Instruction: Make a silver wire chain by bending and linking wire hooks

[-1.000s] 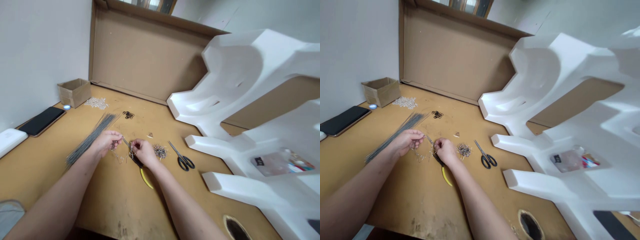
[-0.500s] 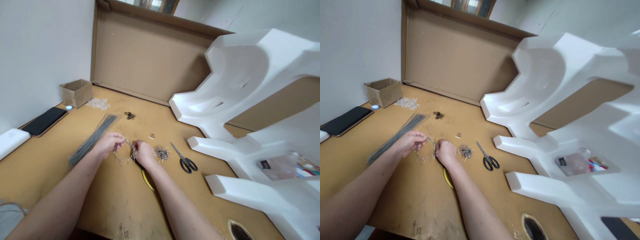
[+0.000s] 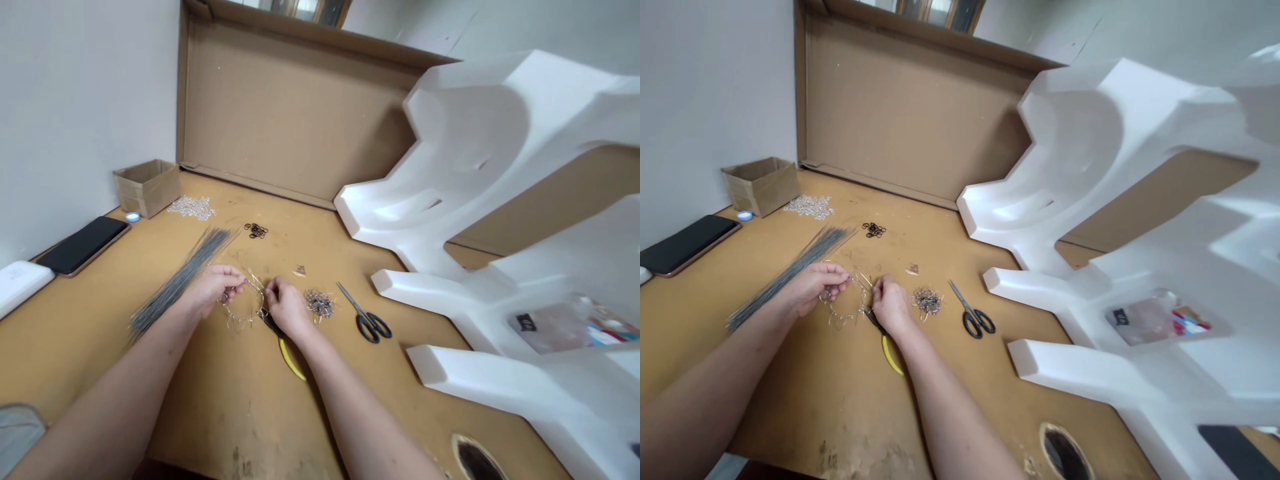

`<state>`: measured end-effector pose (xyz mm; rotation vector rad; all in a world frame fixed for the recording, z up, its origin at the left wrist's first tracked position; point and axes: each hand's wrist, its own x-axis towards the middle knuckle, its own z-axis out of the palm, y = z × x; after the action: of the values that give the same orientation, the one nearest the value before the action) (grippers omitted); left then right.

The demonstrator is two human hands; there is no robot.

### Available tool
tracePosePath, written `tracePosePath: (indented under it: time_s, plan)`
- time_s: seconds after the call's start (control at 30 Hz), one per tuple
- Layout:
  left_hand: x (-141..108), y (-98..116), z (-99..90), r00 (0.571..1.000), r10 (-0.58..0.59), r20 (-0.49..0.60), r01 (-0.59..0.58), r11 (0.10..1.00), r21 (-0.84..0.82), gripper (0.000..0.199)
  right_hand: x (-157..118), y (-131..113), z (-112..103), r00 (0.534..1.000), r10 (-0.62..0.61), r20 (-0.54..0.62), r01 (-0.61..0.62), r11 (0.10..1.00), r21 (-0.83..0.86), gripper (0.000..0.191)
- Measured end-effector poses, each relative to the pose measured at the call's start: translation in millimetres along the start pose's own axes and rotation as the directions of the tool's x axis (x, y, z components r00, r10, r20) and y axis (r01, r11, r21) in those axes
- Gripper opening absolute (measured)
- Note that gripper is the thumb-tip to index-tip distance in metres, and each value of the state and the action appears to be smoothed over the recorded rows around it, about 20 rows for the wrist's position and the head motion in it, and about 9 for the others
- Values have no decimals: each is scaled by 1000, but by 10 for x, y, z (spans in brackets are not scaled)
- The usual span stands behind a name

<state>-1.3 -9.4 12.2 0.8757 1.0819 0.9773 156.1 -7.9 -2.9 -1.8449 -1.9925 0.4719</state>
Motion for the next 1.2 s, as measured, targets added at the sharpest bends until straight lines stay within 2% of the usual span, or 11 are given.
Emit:
tracePosePath:
  time_s: [0.3,0.67,0.83,1.03,1.2]
  plan:
    - [0,1,-4,1000,6,0,-6,1000,11,10,45,111,51,997,-75,-32,81,955,285,12]
    - [-1,-1,-7,1000,0,-15,0,1000,4,10,29,132,41,993,-75,-95,101,948,302,14]
    - [0,2,-5,1000,2,-22,-2,1000,8,9,39,147,31,993,-74,-88,101,925,365,19]
    - [6,-6,1,1000,7,-14,-7,1000,7,9,42,152,23,999,-33,-40,49,859,510,24]
    - [-2,3,1,999,1,-32,-1,1000,6,11,48,141,9,999,-1,-33,22,753,658,21]
